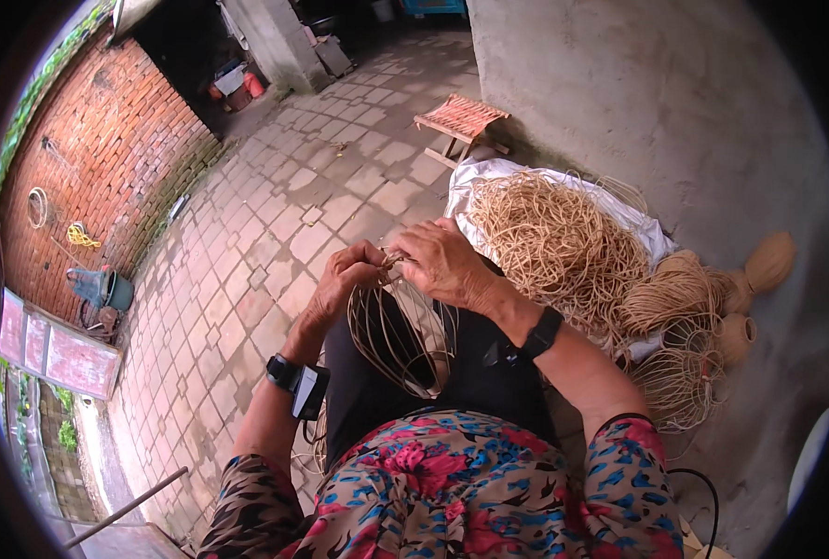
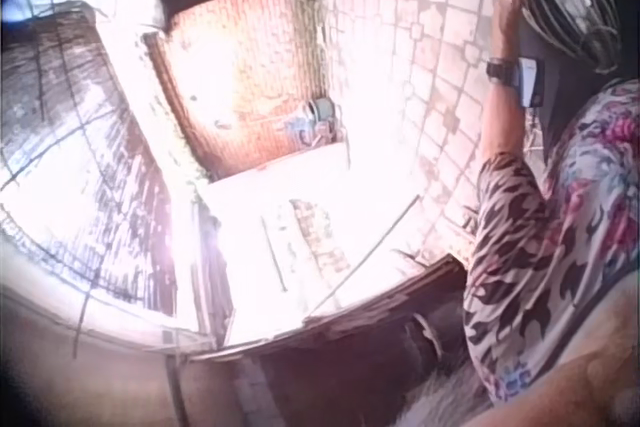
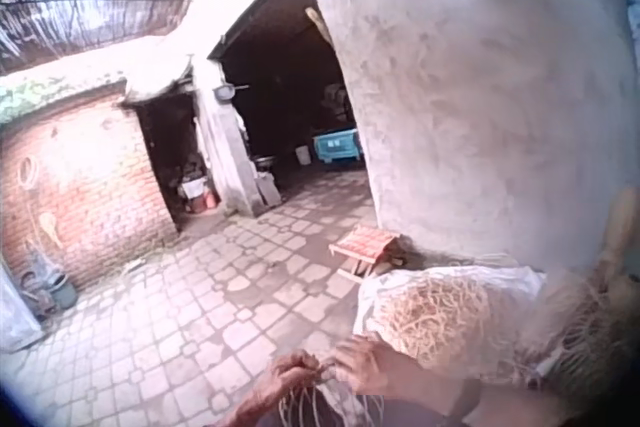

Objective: Weave a basket using natural fibers.

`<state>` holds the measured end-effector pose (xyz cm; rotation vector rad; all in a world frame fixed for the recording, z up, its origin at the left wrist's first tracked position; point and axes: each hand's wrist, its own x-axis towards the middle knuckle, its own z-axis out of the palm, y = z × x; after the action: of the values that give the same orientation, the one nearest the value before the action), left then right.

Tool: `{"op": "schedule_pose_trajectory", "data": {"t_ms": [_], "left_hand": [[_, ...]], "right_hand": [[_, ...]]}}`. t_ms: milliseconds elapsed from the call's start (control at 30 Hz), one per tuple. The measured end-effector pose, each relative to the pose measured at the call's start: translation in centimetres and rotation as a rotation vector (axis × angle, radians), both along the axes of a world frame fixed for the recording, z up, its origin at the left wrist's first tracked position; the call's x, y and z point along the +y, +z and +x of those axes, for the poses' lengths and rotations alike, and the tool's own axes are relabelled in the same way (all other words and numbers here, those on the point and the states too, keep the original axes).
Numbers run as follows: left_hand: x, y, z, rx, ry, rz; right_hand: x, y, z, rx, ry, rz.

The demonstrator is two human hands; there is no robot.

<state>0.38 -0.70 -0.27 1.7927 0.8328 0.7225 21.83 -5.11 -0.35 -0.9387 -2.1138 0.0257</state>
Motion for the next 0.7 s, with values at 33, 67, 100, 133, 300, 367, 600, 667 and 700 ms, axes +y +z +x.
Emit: {"op": "schedule_pose_trajectory", "data": {"t_ms": [33,67,100,133,300,367,600,667,700], "left_hand": [[0.1,-0.1,-0.1,0.021,-0.009,0.028],[0.2,-0.1,-0.2,0.04,-0.017,0.056],[0.0,0.2,0.0,0.037,-0.021,0.055],[-0.3,0.9,0.1,0.036,-0.003,0.016],[-0.1,0.2,-0.1,-0.032,0.028,-0.065],[-0.3,0.6,0.2,0.013,0.021,-0.045],[-0.4,0.2,1.5,0.292,0.139,0.142],[-1.1,-0.3,2.4,0.401,0.282,0.419],[-1.3,-0.4,2.8,0.413,0.319,0.416]], "right_hand": [[-0.6,0.3,-0.6,0.0,0.004,0.0],[-1.3,0.8,-1.2,0.143,0.001,-0.226],[-2.1,0.9,-1.5,0.285,-0.009,-0.451],[-2.6,0.5,-2.2,0.283,-0.009,-0.451],[-4.9,-1.8,-3.3,0.251,-0.037,-0.233],[-5.3,-2.6,-2.1,0.319,-0.089,-0.286],[-3.7,-3.6,-0.3,0.279,-0.38,-0.242],[-2.7,-4.1,-0.8,0.291,-0.352,-0.229],[-2.3,-4.0,-1.1,0.3,-0.338,-0.207]]}}
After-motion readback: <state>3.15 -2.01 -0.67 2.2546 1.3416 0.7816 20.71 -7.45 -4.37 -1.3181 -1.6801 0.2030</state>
